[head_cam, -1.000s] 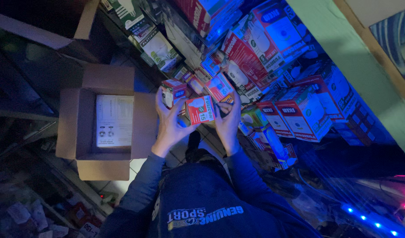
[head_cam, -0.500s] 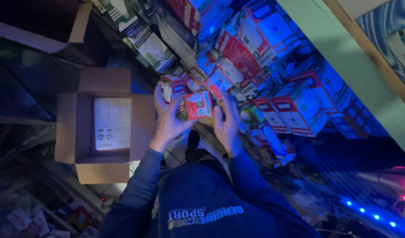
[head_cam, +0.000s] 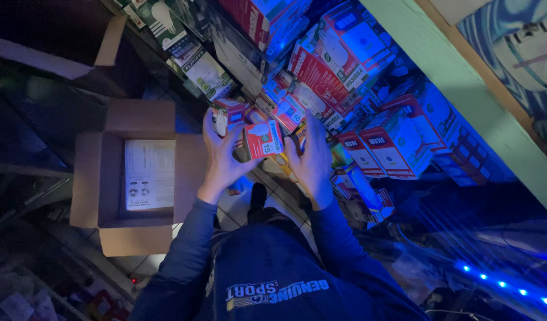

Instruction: The person picks up several boxes of light bulbs from a storage shelf and from the floor, turns them over to read the labels, and places them into a cardboard box.

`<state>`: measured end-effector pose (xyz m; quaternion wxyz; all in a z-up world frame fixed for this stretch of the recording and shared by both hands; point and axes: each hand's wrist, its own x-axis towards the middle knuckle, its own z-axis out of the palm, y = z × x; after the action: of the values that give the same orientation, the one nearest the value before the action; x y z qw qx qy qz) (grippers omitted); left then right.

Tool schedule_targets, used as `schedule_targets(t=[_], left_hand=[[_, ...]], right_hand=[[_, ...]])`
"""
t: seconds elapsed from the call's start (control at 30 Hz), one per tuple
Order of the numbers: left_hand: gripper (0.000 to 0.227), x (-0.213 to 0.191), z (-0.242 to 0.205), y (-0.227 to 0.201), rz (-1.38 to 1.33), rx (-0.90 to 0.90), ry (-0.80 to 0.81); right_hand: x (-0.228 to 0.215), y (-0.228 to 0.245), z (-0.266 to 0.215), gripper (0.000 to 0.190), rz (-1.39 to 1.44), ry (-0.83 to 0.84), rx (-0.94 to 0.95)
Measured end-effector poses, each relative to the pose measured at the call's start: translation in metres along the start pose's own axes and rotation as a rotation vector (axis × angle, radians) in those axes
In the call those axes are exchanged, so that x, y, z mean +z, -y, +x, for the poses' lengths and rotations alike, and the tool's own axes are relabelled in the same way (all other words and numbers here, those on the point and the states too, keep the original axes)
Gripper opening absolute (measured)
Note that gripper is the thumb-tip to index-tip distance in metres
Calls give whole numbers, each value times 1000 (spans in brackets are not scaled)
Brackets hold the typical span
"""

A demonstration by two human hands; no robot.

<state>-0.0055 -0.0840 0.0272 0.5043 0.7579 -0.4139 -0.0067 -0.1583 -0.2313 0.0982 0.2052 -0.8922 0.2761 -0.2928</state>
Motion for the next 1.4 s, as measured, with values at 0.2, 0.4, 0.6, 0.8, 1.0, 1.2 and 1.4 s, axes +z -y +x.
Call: schedule_targets(t=[0.2, 0.4, 0.6, 0.8, 1.0, 1.2, 1.4], left_hand=[[85, -7, 12, -6, 23, 31, 4], [85, -8, 17, -10, 37, 32, 10], [89, -4, 20, -6, 65, 12, 16], [88, 4, 18, -4, 63, 10, -19], [87, 1, 19, -17, 79, -11, -23], [87, -2, 21, -26, 57, -32, -26], [89, -1, 19, -22, 79, -25, -33]], right_hand=[[-2, 2, 4, 85, 15, 66, 65], [3, -2, 2, 83, 39, 54, 49], [3, -10, -1, 68, 27, -9, -46], [4, -19, -3, 52, 163, -39, 30], [22, -30, -16, 51, 269, -104, 119], [46, -47, -36, 50, 806, -70, 234], [48, -52, -48, 50, 854, -82, 205]])
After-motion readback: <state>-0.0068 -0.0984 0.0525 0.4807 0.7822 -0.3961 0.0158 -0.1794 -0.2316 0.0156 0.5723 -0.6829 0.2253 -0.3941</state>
